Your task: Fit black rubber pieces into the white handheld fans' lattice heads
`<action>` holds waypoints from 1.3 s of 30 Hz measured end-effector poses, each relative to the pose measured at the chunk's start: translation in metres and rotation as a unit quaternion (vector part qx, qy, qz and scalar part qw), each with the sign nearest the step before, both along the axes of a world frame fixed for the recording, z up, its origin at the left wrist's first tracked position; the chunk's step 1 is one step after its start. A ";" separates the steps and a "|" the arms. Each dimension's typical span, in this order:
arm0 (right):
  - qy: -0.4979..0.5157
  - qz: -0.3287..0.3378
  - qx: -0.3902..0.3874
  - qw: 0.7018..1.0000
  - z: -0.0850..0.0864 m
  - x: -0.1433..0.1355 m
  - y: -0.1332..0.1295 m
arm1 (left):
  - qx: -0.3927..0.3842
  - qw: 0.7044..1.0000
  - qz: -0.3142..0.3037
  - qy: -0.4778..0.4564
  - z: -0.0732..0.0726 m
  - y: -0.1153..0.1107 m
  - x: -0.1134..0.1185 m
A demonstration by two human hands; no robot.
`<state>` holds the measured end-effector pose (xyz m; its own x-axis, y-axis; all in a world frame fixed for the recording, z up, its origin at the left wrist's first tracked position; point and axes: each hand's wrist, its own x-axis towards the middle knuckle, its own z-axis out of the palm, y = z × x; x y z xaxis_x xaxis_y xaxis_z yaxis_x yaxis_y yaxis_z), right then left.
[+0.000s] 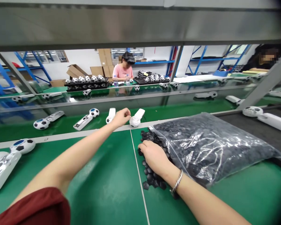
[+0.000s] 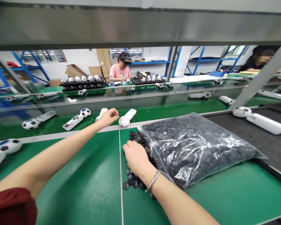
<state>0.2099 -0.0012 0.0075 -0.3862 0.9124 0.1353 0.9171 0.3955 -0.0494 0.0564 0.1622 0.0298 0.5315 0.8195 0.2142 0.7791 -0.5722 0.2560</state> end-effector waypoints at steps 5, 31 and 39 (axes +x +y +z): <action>-0.011 0.024 -0.027 0.999 -0.002 -0.004 0.001 | 0.015 0.995 -0.051 0.084 0.021 -0.016 -0.028; 0.049 0.011 0.009 0.999 -0.013 -0.003 0.006 | 0.042 0.886 -0.330 0.324 0.014 0.053 0.107; 0.032 -0.003 0.051 0.998 -0.008 -0.002 0.006 | 0.068 0.892 -0.341 0.289 0.019 0.049 0.105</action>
<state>0.2081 0.0045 -0.0004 -0.3674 0.8952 0.2522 0.9160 0.3952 -0.0682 0.1619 0.2109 0.0493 0.9504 0.2508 -0.1841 0.2173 -0.9586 -0.1841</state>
